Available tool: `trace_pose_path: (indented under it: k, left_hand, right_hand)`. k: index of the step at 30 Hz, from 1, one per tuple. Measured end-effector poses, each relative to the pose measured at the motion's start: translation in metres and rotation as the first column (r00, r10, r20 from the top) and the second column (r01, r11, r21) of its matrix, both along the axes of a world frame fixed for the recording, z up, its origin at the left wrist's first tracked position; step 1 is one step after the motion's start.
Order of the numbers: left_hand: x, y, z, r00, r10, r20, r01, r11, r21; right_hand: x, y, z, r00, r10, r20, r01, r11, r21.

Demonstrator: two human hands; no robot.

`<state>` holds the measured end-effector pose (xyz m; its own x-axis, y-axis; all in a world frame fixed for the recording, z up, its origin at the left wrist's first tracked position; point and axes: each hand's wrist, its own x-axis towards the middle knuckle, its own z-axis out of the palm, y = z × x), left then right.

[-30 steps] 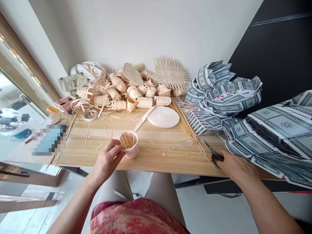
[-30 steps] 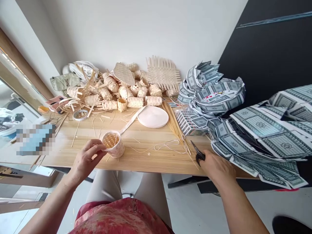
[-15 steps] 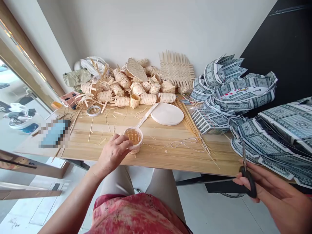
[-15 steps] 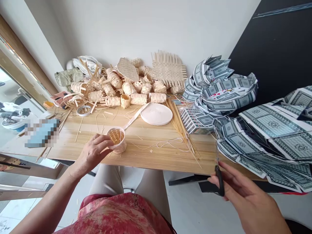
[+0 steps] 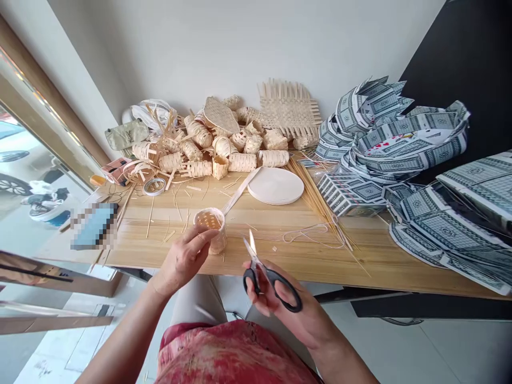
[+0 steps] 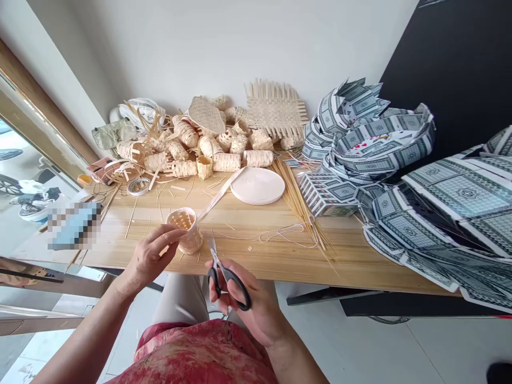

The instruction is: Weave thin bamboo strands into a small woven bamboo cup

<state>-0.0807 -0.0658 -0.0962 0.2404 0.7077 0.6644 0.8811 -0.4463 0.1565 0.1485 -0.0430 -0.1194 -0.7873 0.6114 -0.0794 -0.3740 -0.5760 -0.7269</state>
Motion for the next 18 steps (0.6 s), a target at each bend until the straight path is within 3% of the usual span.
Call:
trace_pose_path:
  k: [6,11,14,16,18]
  left_hand:
    - [-0.007,0.004,-0.006,0.992,0.118,0.035,-0.121,0.988,0.099]
    - [-0.015,0.005,-0.006,0.978,0.081,0.193,-0.093,0.994,0.058]
    - [-0.016,0.004,-0.001,0.924,0.094,0.370,-0.083,0.996,-0.044]
    - [-0.017,0.002,0.003,0.878,0.099,0.468,-0.054,0.993,-0.109]
    - [-0.018,0.002,0.006,0.839,0.086,0.538,-0.004,0.988,-0.152]
  right_hand:
    - [-0.030,0.012,-0.004,0.995,0.089,-0.038,-0.091,0.994,-0.067]
    - [-0.045,0.018,-0.005,0.995,0.098,0.005,-0.098,0.995,0.006]
    - [-0.053,0.026,-0.002,0.985,-0.148,0.085,0.130,0.973,0.188]
    - [-0.059,0.033,0.005,0.933,-0.342,0.111,0.292,0.901,0.320]
    - [-0.065,0.040,0.015,0.896,-0.430,0.113,0.352,0.841,0.410]
